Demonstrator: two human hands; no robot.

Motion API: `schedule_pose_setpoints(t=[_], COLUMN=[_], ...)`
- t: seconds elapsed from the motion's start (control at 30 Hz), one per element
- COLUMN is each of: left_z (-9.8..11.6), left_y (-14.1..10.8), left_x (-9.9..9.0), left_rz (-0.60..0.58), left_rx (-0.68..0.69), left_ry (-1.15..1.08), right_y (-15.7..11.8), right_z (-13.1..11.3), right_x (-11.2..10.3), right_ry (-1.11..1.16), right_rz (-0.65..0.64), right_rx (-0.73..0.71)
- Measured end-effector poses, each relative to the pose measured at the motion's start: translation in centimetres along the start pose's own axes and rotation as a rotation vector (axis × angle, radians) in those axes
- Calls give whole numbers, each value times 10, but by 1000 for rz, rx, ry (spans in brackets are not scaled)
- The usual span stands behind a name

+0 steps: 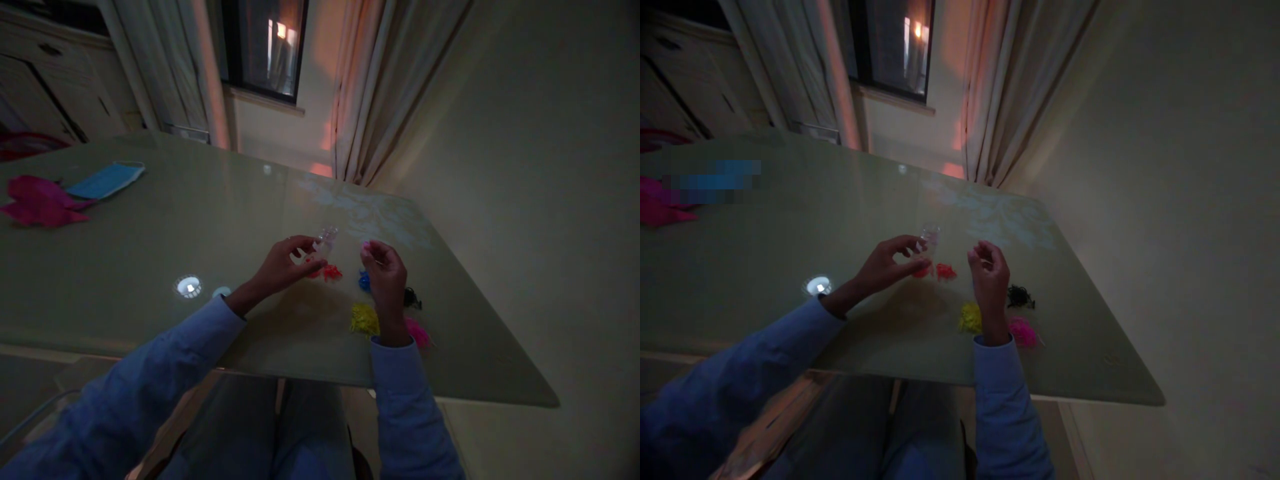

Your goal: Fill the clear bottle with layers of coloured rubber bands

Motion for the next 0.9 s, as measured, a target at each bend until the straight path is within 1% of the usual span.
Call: schedule_pose_setpoints(t=[0.07,0.17,0.27,0.33,0.5,0.6,0.77,0.9], left_z=[-2,-4,-6,-8,-10,-9,-9,-10], left_y=[0,1,1,2,2,1,1,1], left_x=[-1,-3,-5,-5,-5,-4,-4,-4], left_rz=[12,30,54,70,84,78,79,83], left_rx=[-7,-17,-24,-27,-19,-13,-10,3], left_ry=[18,30,33,40,57,66,67,67], right_y=[-1,-4,-7,-8,-12,-16,-17,-16], right_z=[2,6,14,20,32,32,25,24], right_x=[1,6,10,11,12,15,20,25], right_ry=[-118,-279,-398,-462,-620,-732,-829,-849], right_rz=[-57,-179,-295,-344,-428,-474,-468,-475], right_rx=[-45,-116,-159,-175,-140,-178,-239,-222])
Point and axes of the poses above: each hand's wrist, its own y-axis towards the middle knuckle, its own x-axis out of the palm, z = x × y, the point moved 4 cm from there along y, towards the middle knuckle, and after that the axes turned 7 degrees about y, right-handed, at the moved point
